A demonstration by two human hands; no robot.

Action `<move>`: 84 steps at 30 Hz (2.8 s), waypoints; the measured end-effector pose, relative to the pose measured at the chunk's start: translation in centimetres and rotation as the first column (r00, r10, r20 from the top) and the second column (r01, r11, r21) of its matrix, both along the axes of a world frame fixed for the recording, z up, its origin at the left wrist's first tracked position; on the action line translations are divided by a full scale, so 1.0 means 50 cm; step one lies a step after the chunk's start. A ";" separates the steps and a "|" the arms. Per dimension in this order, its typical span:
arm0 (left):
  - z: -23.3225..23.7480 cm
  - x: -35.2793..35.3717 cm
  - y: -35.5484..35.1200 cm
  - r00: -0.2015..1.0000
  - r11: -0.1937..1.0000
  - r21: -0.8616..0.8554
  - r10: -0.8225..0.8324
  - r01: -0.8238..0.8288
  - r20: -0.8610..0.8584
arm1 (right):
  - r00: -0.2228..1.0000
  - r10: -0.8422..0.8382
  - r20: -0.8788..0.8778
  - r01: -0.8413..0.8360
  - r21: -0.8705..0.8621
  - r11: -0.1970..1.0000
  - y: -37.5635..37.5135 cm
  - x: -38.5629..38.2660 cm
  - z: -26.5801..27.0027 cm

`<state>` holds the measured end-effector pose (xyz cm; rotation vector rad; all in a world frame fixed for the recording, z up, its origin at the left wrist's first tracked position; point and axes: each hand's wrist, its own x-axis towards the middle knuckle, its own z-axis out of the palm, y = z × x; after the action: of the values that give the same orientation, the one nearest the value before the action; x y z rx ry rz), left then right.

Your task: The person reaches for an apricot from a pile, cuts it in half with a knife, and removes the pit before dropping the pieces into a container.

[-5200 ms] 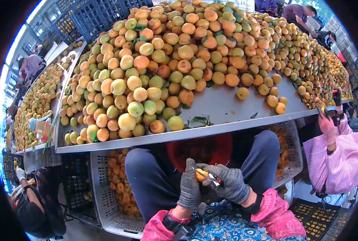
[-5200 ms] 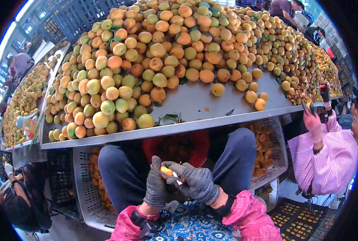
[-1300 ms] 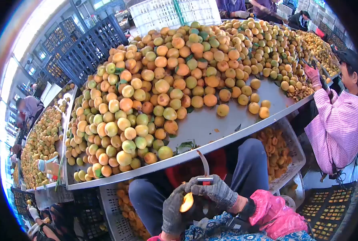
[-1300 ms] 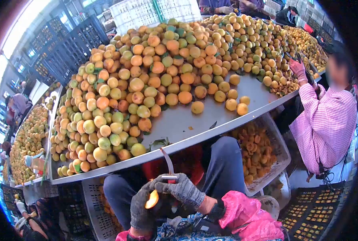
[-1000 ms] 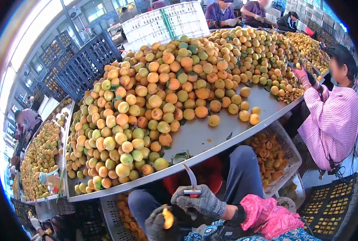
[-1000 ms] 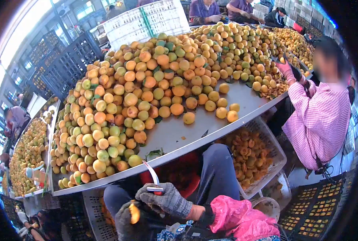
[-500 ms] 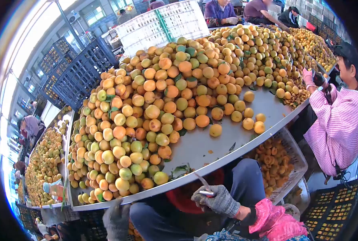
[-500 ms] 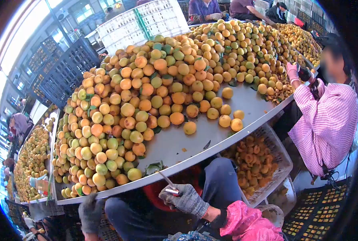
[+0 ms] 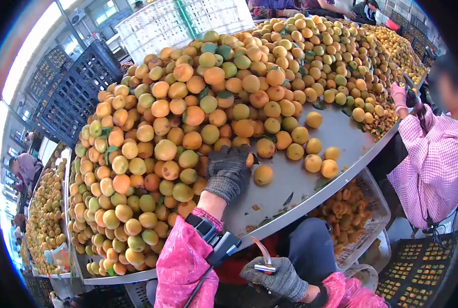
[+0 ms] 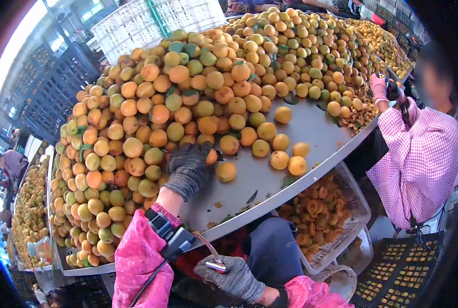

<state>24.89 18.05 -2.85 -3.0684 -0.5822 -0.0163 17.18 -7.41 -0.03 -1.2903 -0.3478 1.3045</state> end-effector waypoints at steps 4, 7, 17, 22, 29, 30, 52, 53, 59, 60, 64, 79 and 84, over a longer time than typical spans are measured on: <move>-0.014 -0.032 0.008 0.996 0.997 -0.071 -0.023 0.029 0.088 | 1.000 0.019 -0.020 -0.021 -0.099 0.995 0.003 0.011 0.020; -0.010 -0.091 0.007 0.998 0.997 -0.060 -0.051 0.053 0.033 | 0.998 0.016 -0.065 -0.017 -0.011 1.000 -0.001 0.010 0.010; 0.083 -0.295 -0.089 0.947 0.933 -0.361 0.122 -0.008 0.296 | 0.926 0.015 0.378 -0.002 -0.035 0.999 -0.006 -0.012 -0.004; 0.080 -0.377 -0.167 0.597 -0.065 -0.899 0.768 0.434 0.233 | 0.983 -0.126 0.136 0.106 0.146 0.984 -0.011 -0.041 0.017; 0.095 -0.415 -0.328 0.553 -0.370 -0.734 0.833 0.570 0.009 | 0.877 -0.029 0.480 -0.013 0.085 0.996 -0.028 -0.085 0.030; 0.090 -0.417 -0.341 0.552 -0.369 -0.731 0.834 0.574 0.013 | 0.823 -0.054 0.566 -0.017 0.119 0.993 -0.032 -0.087 0.028; 0.079 -0.464 -0.393 0.500 -0.105 -0.850 0.842 0.517 0.200 | 0.828 0.153 0.539 -0.249 0.110 0.962 -0.099 -0.055 0.017; 0.079 -0.473 -0.377 0.554 -0.105 -0.871 0.806 0.480 0.208 | 0.777 0.228 0.587 -0.354 0.107 0.929 -0.103 -0.042 0.014; 0.147 -0.493 -0.288 0.884 0.268 -0.954 0.401 0.136 0.239 | 0.411 0.331 0.850 -0.584 -0.034 0.811 -0.105 0.006 0.003; 0.149 -0.496 -0.282 0.932 0.415 -0.903 0.270 0.115 0.243 | 0.414 0.336 0.846 -0.586 -0.035 0.810 -0.107 0.006 0.005; 0.135 -0.495 -0.271 0.958 0.737 -0.644 -0.015 0.205 0.287 | 0.170 0.540 0.824 -0.589 -0.354 0.726 -0.081 -0.018 0.048; 0.112 -0.482 -0.394 0.624 0.103 -0.962 0.742 0.254 0.245 | 0.349 0.192 0.917 -0.351 -0.062 0.934 -0.088 -0.056 -0.012; 0.093 -0.488 -0.382 0.605 0.111 -0.977 0.771 0.183 0.201 | 0.282 0.254 0.925 -0.377 -0.137 0.916 -0.086 -0.063 -0.027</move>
<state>0.50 -1.04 1.78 -3.7264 -2.2190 -1.6334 14.01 -11.72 -1.39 -1.8475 -1.5753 0.6440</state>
